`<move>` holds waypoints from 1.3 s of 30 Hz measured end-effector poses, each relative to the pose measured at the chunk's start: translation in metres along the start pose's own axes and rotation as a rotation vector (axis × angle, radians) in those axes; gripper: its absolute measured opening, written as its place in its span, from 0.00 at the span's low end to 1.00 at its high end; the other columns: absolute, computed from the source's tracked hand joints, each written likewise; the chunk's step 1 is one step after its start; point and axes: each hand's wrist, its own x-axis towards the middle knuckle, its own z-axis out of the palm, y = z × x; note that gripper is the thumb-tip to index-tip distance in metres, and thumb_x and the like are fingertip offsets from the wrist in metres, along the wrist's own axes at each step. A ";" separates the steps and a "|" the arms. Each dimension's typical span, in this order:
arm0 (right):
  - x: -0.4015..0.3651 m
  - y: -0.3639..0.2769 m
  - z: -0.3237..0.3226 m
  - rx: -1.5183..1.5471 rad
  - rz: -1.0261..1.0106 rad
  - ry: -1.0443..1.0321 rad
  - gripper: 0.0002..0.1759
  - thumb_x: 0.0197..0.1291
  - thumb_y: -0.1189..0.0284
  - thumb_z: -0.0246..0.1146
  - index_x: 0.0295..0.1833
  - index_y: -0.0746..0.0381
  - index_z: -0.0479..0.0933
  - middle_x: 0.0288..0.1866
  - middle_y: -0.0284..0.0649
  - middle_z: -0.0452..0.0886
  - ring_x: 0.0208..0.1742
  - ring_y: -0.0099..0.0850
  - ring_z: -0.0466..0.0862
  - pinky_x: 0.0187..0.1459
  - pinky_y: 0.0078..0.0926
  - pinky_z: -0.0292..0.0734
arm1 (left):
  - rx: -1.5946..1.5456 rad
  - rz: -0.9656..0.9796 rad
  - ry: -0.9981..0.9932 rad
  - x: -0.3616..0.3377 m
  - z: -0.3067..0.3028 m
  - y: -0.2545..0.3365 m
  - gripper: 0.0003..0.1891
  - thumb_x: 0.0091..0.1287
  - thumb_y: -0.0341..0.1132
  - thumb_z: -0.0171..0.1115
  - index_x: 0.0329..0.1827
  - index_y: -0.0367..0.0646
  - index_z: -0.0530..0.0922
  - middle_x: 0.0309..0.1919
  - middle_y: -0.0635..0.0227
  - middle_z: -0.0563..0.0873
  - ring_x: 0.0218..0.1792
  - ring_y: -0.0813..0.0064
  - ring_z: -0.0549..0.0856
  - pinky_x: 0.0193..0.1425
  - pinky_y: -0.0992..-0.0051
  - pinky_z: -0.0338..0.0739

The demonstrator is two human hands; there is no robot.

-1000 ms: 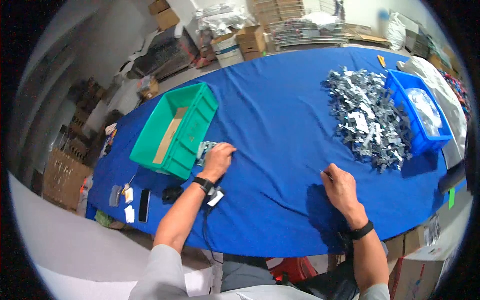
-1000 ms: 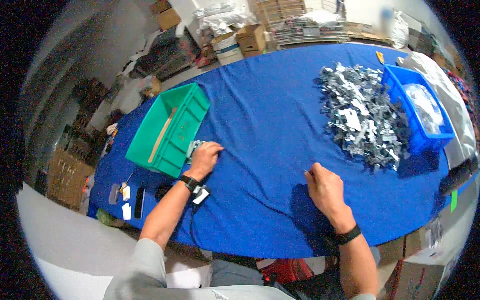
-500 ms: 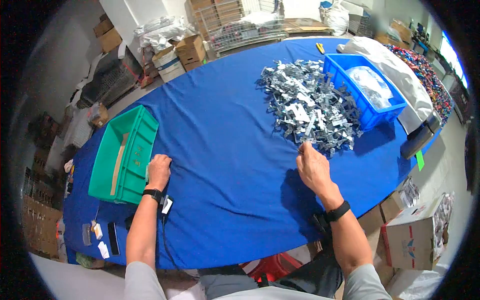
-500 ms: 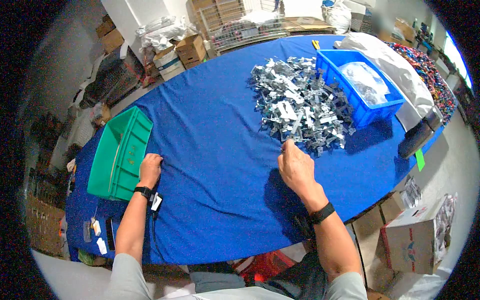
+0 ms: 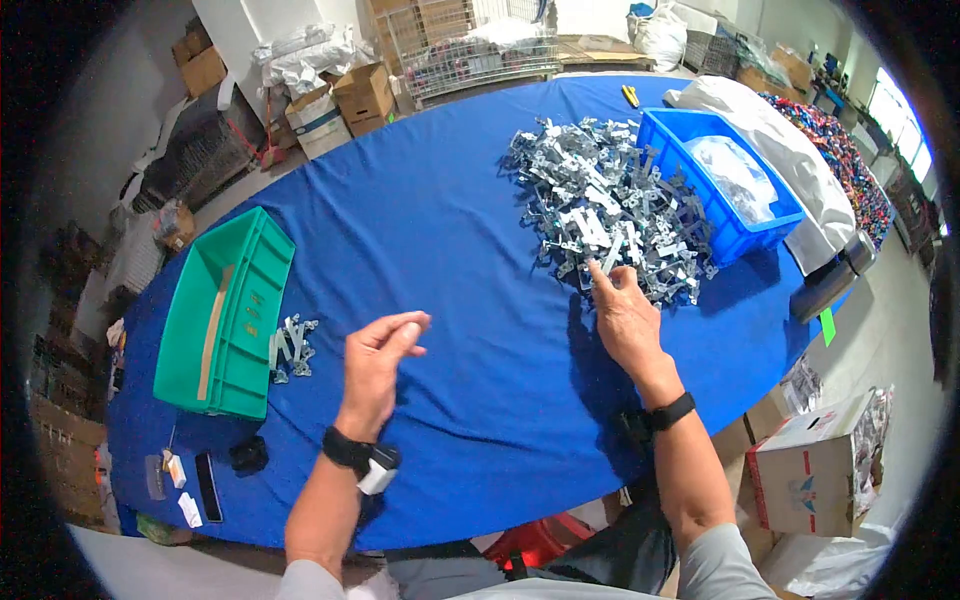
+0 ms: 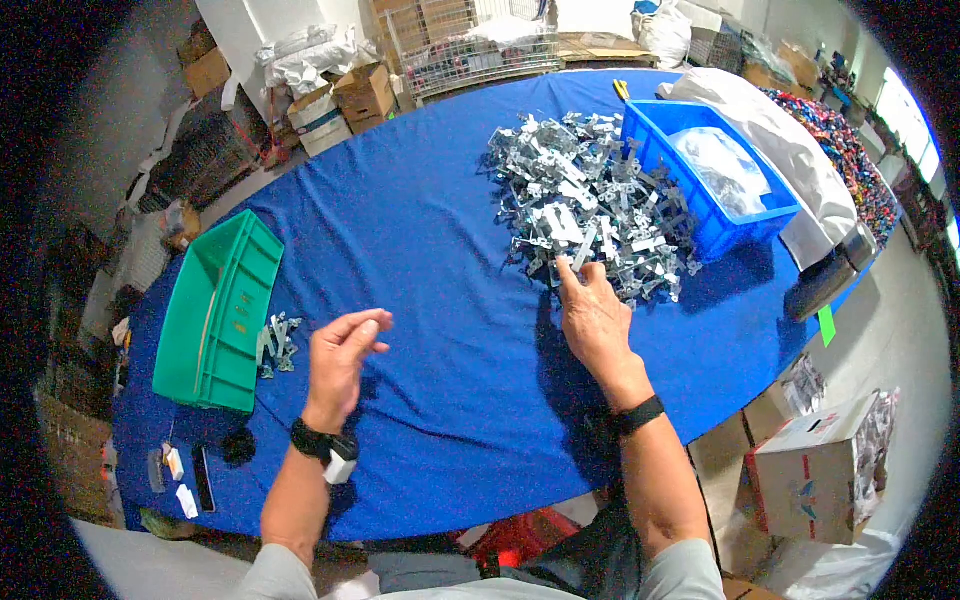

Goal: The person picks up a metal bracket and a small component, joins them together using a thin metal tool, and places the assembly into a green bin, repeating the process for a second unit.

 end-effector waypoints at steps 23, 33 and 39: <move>0.011 0.016 0.008 0.227 0.081 0.187 0.14 0.71 0.72 0.60 0.58 0.62 0.80 0.41 0.46 0.81 0.41 0.42 0.83 0.43 0.34 0.76 | -0.192 -0.073 -0.418 -0.017 0.069 -0.074 0.11 0.72 0.31 0.64 0.51 0.35 0.85 0.46 0.62 0.88 0.45 0.77 0.86 0.46 0.77 0.83; 0.010 0.022 -0.013 0.541 0.321 -0.148 0.15 0.72 0.73 0.58 0.59 0.66 0.80 0.45 0.42 0.83 0.40 0.27 0.84 0.42 0.26 0.78 | -0.154 -0.073 -0.423 -0.017 0.069 -0.068 0.10 0.71 0.30 0.64 0.51 0.35 0.86 0.45 0.62 0.88 0.42 0.78 0.86 0.42 0.78 0.84; 0.012 0.010 -0.012 0.720 0.376 -0.051 0.16 0.74 0.71 0.56 0.61 0.65 0.79 0.37 0.38 0.86 0.31 0.21 0.83 0.30 0.20 0.77 | -0.133 -0.075 -0.427 -0.017 0.070 -0.069 0.10 0.71 0.30 0.64 0.50 0.36 0.86 0.46 0.62 0.88 0.43 0.78 0.86 0.42 0.78 0.84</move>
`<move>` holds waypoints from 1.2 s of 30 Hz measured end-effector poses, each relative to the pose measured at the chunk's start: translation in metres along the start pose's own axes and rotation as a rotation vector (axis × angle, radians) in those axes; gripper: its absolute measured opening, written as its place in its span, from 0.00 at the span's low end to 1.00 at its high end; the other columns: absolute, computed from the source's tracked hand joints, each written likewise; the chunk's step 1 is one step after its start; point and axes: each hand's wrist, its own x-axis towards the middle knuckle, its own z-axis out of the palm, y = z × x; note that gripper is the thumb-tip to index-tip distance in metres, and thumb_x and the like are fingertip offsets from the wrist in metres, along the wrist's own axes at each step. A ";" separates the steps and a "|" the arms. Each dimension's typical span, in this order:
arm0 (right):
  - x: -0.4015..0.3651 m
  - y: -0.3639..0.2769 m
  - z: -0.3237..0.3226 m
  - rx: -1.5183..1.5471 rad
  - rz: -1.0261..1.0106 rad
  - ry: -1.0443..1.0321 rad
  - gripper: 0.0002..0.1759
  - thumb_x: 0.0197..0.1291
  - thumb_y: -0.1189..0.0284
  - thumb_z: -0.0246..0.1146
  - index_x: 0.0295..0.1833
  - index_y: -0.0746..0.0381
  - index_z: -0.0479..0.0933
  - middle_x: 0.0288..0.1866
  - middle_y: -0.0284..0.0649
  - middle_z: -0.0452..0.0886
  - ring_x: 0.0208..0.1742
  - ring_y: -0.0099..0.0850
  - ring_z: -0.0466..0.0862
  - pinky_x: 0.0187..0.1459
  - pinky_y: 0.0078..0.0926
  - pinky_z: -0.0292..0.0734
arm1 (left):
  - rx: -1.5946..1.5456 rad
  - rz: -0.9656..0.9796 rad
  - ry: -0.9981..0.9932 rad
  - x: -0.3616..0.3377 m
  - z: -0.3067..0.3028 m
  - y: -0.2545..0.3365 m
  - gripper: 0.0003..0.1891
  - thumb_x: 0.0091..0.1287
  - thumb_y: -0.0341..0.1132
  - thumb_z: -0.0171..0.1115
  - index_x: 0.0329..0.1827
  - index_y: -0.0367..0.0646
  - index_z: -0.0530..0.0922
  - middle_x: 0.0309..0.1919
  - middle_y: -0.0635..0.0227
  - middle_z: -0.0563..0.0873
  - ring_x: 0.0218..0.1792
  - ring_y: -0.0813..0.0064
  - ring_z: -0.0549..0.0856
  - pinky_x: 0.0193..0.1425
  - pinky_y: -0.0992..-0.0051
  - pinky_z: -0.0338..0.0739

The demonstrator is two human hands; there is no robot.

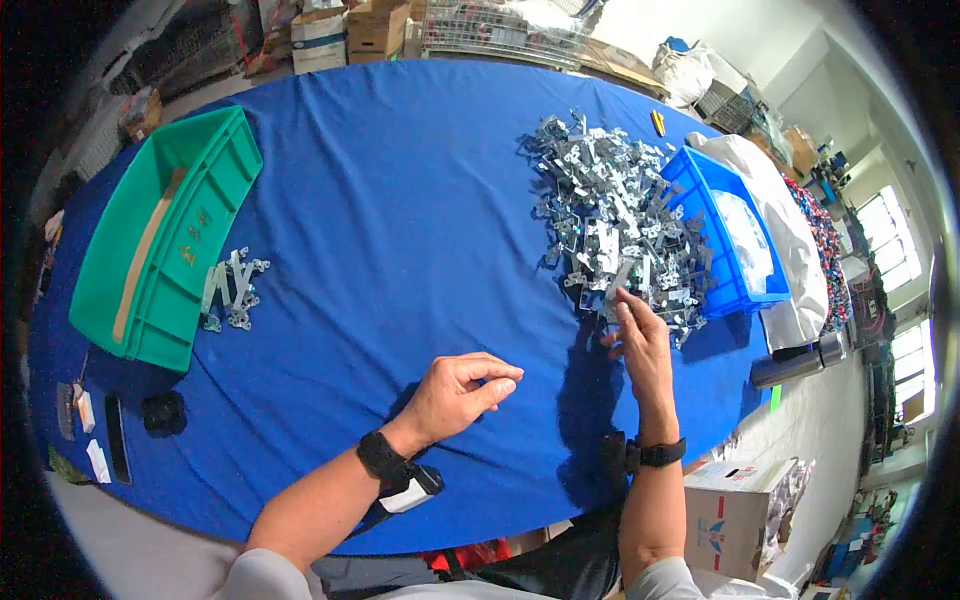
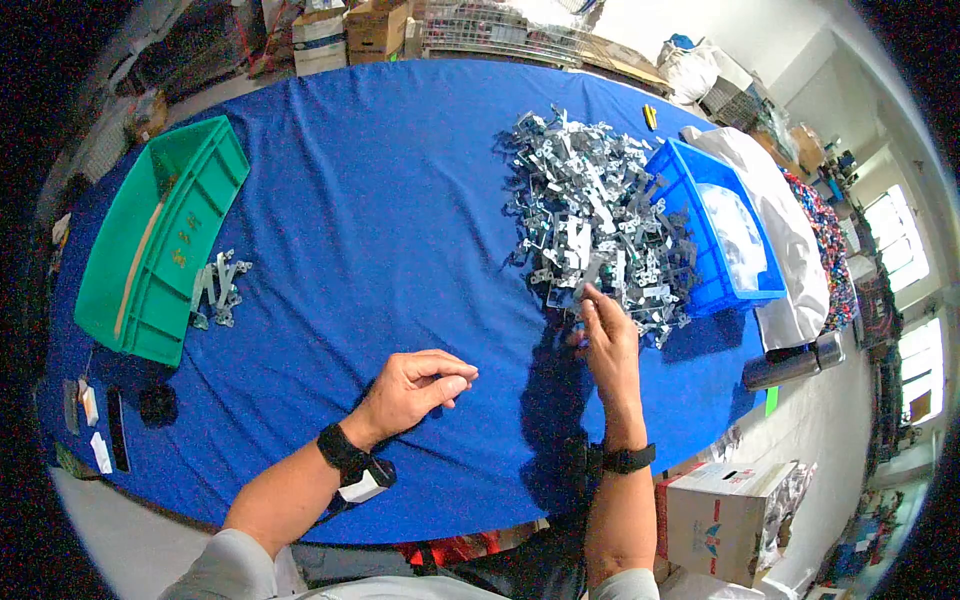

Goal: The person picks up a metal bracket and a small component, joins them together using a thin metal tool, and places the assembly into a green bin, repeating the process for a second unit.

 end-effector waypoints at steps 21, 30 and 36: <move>0.011 0.048 -0.047 -0.659 -0.301 0.274 0.11 0.72 0.67 0.59 0.50 0.60 0.81 0.39 0.48 0.81 0.39 0.45 0.82 0.42 0.40 0.76 | 0.052 0.010 -0.005 -0.001 0.001 0.000 0.10 0.72 0.30 0.62 0.50 0.35 0.86 0.46 0.61 0.88 0.42 0.78 0.86 0.42 0.78 0.84; 0.000 0.012 -0.046 -0.127 -0.174 0.523 0.13 0.75 0.68 0.57 0.44 0.66 0.83 0.26 0.32 0.77 0.25 0.20 0.73 0.27 0.24 0.68 | -0.068 0.005 0.128 0.000 0.000 0.000 0.13 0.73 0.31 0.61 0.56 0.34 0.83 0.49 0.59 0.87 0.47 0.71 0.87 0.41 0.76 0.85; -0.068 -0.038 0.032 0.001 -0.266 -0.391 0.10 0.72 0.73 0.58 0.50 0.67 0.81 0.35 0.42 0.83 0.36 0.27 0.81 0.39 0.29 0.77 | -0.203 0.054 0.131 0.002 0.002 0.001 0.25 0.72 0.32 0.64 0.70 0.36 0.71 0.60 0.58 0.82 0.58 0.68 0.83 0.55 0.71 0.83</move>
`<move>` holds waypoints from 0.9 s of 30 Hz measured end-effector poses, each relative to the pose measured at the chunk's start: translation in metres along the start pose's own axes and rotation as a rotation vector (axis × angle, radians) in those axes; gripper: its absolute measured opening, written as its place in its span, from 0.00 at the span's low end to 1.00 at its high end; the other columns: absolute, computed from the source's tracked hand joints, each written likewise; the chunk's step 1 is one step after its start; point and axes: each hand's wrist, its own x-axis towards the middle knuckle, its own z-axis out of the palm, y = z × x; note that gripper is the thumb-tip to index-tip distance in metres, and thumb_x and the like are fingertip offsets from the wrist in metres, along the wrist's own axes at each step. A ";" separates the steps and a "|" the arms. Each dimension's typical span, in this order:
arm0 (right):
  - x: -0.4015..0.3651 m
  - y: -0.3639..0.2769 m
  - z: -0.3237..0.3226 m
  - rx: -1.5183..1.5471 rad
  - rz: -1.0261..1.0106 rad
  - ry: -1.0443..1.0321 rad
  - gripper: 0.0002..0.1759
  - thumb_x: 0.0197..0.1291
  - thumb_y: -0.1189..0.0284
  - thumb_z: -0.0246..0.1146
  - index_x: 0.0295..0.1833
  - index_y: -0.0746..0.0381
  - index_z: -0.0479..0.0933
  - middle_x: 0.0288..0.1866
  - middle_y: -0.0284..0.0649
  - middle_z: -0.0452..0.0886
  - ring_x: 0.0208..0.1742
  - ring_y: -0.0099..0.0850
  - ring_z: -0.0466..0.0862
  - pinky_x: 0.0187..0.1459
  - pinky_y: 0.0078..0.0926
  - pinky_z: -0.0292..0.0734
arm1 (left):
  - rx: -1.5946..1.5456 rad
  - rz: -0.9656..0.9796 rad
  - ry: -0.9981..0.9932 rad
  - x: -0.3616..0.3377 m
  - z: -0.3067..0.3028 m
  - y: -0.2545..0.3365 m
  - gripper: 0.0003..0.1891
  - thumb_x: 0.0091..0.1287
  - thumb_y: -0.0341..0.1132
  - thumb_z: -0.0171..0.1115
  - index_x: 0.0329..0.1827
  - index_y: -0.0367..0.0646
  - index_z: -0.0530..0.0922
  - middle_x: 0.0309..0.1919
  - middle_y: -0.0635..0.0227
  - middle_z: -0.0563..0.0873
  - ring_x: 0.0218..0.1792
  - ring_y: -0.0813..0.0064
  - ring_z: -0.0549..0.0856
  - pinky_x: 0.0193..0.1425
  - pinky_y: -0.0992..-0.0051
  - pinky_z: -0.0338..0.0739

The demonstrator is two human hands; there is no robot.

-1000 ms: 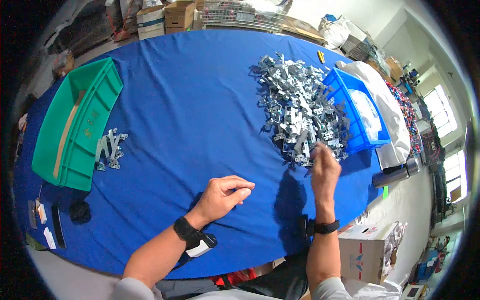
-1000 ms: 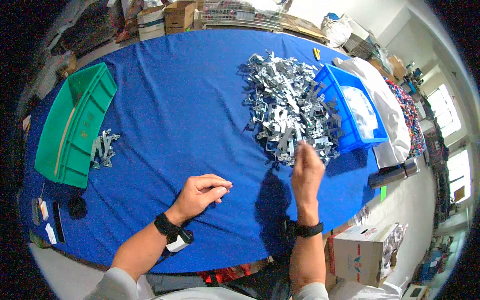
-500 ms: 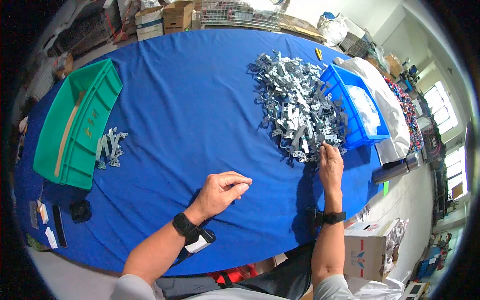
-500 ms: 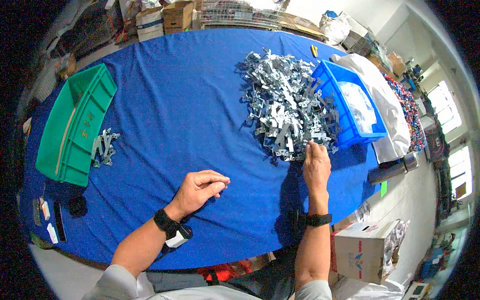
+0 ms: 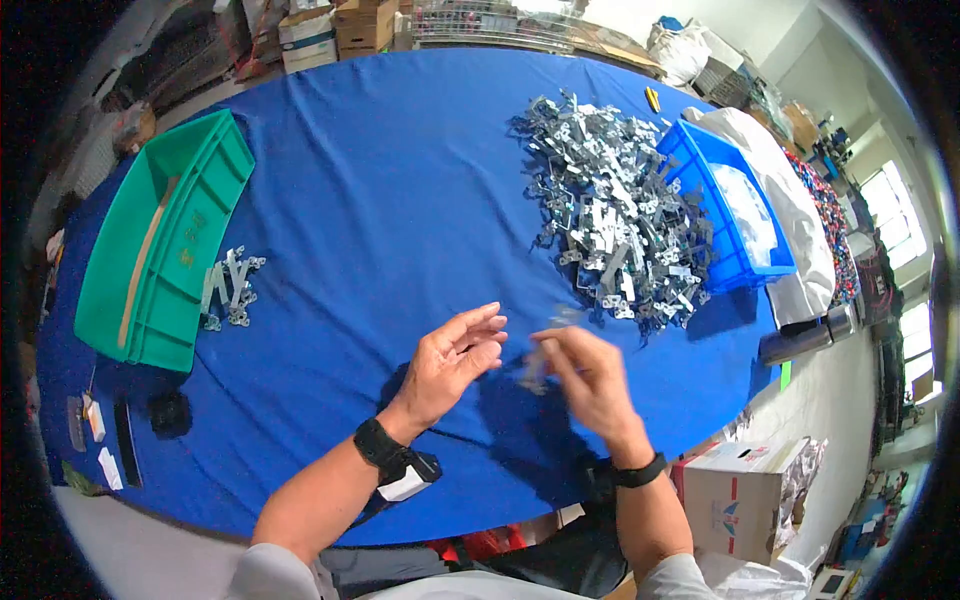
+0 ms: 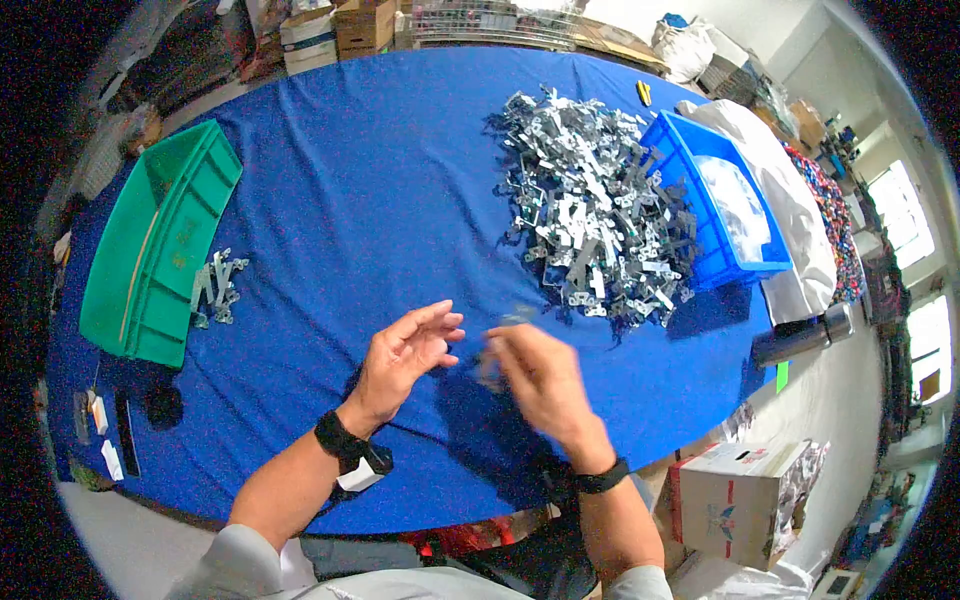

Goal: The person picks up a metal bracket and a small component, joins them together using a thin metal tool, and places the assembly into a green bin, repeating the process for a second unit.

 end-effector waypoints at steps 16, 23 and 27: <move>0.031 0.054 -0.060 -0.904 0.286 0.395 0.19 0.64 0.58 0.66 0.49 0.62 0.75 0.32 0.54 0.85 0.37 0.54 0.86 0.38 0.50 0.80 | 0.207 -0.060 0.052 0.000 -0.001 -0.010 0.22 0.70 0.27 0.64 0.67 0.37 0.75 0.53 0.64 0.86 0.47 0.79 0.86 0.40 0.81 0.82; 0.040 0.064 -0.051 -0.842 0.326 0.357 0.22 0.64 0.55 0.65 0.42 0.67 0.76 0.31 0.57 0.84 0.37 0.58 0.85 0.40 0.52 0.79 | 0.194 -0.026 0.117 -0.001 0.001 -0.007 0.19 0.70 0.26 0.64 0.64 0.36 0.77 0.52 0.63 0.86 0.47 0.78 0.86 0.41 0.80 0.83; 0.039 0.080 -0.064 -0.606 0.290 0.320 0.22 0.65 0.59 0.63 0.30 0.70 0.77 0.29 0.55 0.83 0.31 0.51 0.83 0.35 0.46 0.75 | 0.247 0.026 0.193 -0.002 -0.002 -0.007 0.17 0.70 0.26 0.63 0.62 0.35 0.78 0.50 0.62 0.87 0.47 0.77 0.86 0.42 0.79 0.83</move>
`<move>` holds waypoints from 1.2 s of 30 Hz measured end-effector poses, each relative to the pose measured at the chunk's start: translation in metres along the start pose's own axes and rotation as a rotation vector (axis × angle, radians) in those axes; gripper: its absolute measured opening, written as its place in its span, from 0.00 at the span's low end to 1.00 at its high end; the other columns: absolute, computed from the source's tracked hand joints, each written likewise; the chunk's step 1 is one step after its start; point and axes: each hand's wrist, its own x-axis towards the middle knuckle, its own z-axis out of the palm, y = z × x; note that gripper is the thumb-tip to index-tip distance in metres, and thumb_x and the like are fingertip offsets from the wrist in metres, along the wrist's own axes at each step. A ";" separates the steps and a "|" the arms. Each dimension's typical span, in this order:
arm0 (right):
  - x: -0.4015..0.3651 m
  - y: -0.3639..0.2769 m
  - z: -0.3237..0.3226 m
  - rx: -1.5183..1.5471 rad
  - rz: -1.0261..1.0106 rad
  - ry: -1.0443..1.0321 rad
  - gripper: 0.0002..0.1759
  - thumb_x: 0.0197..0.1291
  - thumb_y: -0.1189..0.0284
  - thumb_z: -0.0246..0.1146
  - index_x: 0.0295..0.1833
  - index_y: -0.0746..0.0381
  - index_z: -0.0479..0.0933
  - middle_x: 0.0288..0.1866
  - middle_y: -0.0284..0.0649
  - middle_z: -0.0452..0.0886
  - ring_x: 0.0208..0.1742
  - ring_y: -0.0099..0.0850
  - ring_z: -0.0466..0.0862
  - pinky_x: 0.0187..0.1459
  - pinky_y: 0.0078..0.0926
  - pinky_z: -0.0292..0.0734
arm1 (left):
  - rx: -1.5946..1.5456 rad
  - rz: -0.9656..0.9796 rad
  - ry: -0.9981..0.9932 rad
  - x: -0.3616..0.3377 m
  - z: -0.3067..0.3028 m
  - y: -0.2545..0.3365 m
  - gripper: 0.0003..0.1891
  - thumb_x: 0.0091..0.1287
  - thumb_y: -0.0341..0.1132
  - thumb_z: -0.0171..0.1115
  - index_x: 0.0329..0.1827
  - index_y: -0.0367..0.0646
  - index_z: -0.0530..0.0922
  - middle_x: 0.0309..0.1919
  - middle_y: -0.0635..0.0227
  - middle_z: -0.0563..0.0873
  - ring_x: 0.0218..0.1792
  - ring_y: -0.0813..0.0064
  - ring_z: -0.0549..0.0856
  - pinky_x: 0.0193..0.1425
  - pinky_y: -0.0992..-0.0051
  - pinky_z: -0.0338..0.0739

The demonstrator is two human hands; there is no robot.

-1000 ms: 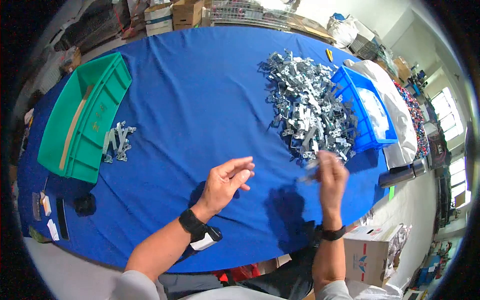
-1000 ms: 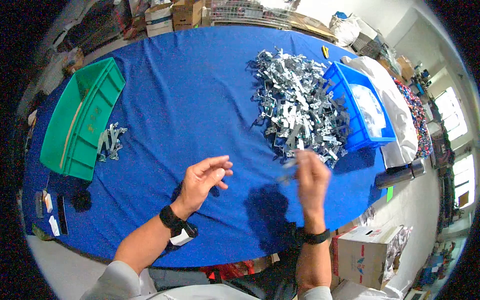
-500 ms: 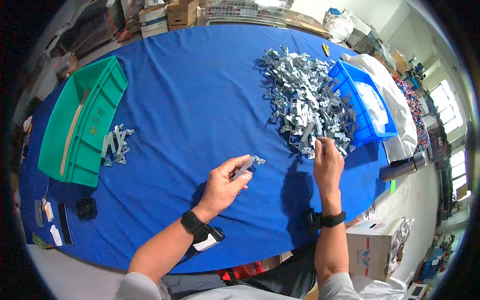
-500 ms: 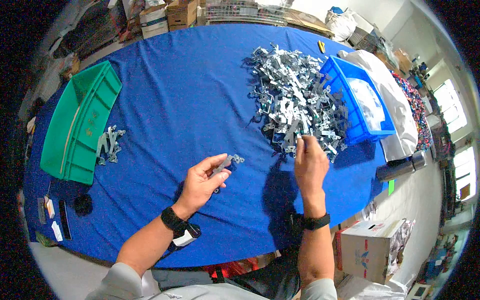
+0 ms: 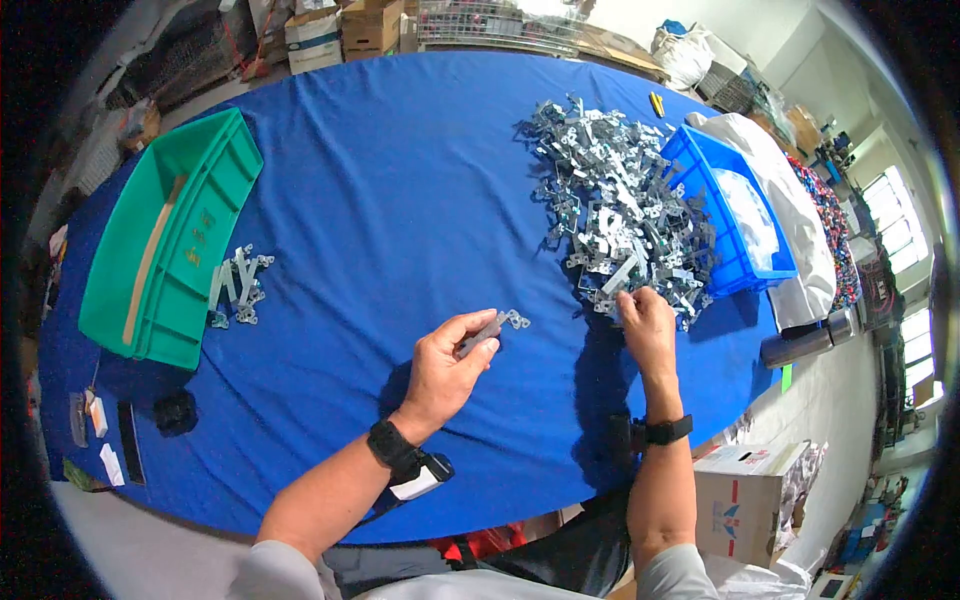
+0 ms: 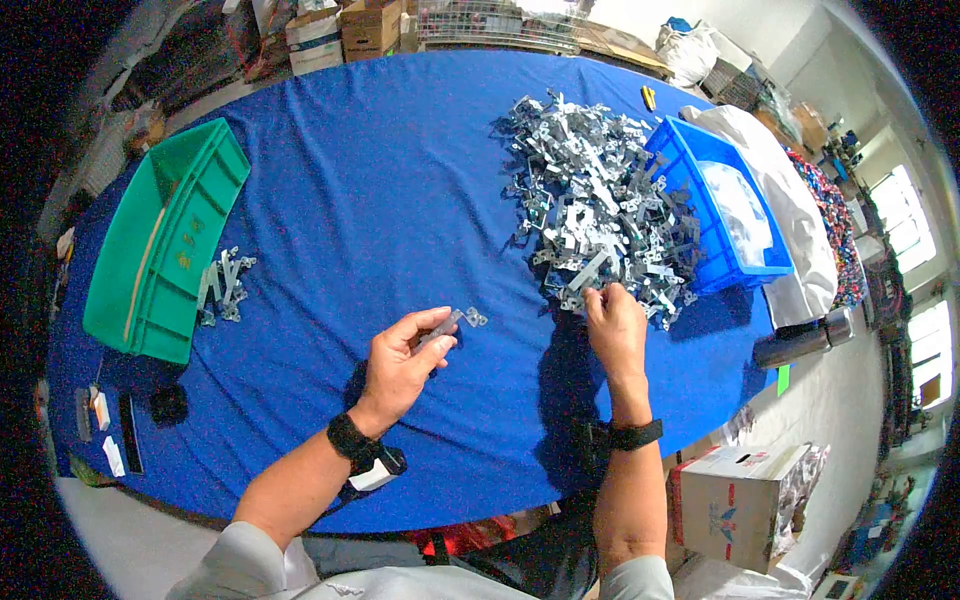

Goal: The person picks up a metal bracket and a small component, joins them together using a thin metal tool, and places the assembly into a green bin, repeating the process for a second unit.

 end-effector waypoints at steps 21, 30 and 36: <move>-0.064 -0.084 0.012 0.675 0.055 -0.660 0.17 0.72 0.64 0.60 0.36 0.67 0.78 0.23 0.29 0.74 0.25 0.19 0.70 0.26 0.26 0.65 | -0.088 0.036 0.122 0.003 -0.002 0.000 0.24 0.69 0.25 0.63 0.69 0.40 0.72 0.52 0.66 0.81 0.45 0.82 0.82 0.44 0.80 0.82; -0.030 -0.056 0.008 -0.080 -0.312 -0.004 0.12 0.67 0.67 0.62 0.54 0.56 0.74 0.27 0.48 0.83 0.29 0.50 0.84 0.28 0.48 0.75 | 0.101 0.103 0.078 0.003 -0.002 -0.006 0.25 0.68 0.24 0.64 0.69 0.40 0.73 0.51 0.68 0.82 0.50 0.81 0.81 0.56 0.78 0.78; -0.024 -0.040 0.026 -0.338 -0.334 -0.110 0.08 0.69 0.65 0.59 0.49 0.52 0.75 0.33 0.45 0.85 0.31 0.49 0.85 0.30 0.48 0.76 | 0.143 0.110 0.080 0.003 -0.002 -0.002 0.23 0.67 0.24 0.65 0.66 0.39 0.75 0.48 0.69 0.82 0.49 0.81 0.81 0.55 0.78 0.78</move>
